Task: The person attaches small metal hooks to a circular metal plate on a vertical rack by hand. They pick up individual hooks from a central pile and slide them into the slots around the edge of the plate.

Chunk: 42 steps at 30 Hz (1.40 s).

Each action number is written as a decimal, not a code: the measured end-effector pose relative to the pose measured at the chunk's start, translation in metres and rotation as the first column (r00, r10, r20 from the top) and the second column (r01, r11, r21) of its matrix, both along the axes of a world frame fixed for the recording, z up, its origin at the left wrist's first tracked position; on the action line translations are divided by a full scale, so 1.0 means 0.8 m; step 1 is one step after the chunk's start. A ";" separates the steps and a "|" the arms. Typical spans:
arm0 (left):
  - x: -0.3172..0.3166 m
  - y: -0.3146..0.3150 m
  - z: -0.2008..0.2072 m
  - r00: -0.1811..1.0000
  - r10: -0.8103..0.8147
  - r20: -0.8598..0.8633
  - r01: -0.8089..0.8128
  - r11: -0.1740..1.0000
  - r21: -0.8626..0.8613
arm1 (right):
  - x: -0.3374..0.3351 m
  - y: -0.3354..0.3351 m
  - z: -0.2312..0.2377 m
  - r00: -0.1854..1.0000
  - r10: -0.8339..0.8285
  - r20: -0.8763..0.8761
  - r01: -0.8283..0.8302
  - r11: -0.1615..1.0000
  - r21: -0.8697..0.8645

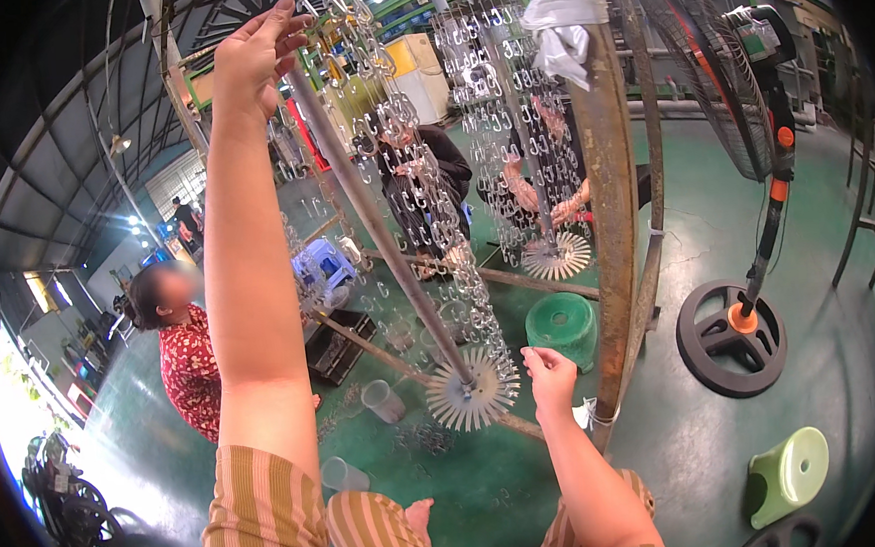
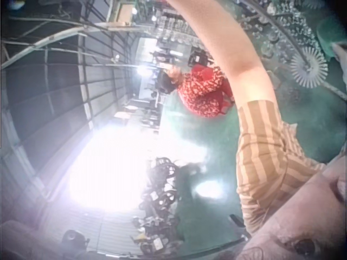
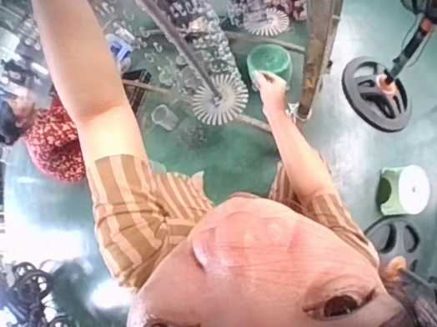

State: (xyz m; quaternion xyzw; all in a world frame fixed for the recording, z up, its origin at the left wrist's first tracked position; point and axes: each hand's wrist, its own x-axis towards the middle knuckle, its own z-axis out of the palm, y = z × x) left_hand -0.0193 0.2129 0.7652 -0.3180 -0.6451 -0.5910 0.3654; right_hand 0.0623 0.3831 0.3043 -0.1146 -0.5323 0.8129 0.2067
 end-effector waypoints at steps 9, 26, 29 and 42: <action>-0.013 0.014 0.015 0.998 -0.042 0.037 0.042 0.999 -0.003 | -0.003 0.005 -0.004 0.999 -0.034 -0.033 0.033 0.999 -0.018; 0.063 0.046 -0.046 0.937 -0.320 -0.140 0.329 0.943 0.047 | -0.002 0.000 -0.002 0.996 -0.060 -0.059 0.057 0.997 -0.047; 0.077 0.061 -0.072 0.919 -0.363 -0.151 0.372 0.928 0.034 | -0.001 0.001 -0.002 0.995 -0.071 -0.076 0.067 0.996 -0.059; 0.114 0.135 -0.143 0.689 0.165 -0.705 -0.292 0.954 -0.062 | 0.001 0.004 0.001 0.995 -0.036 -0.092 0.032 0.999 -0.042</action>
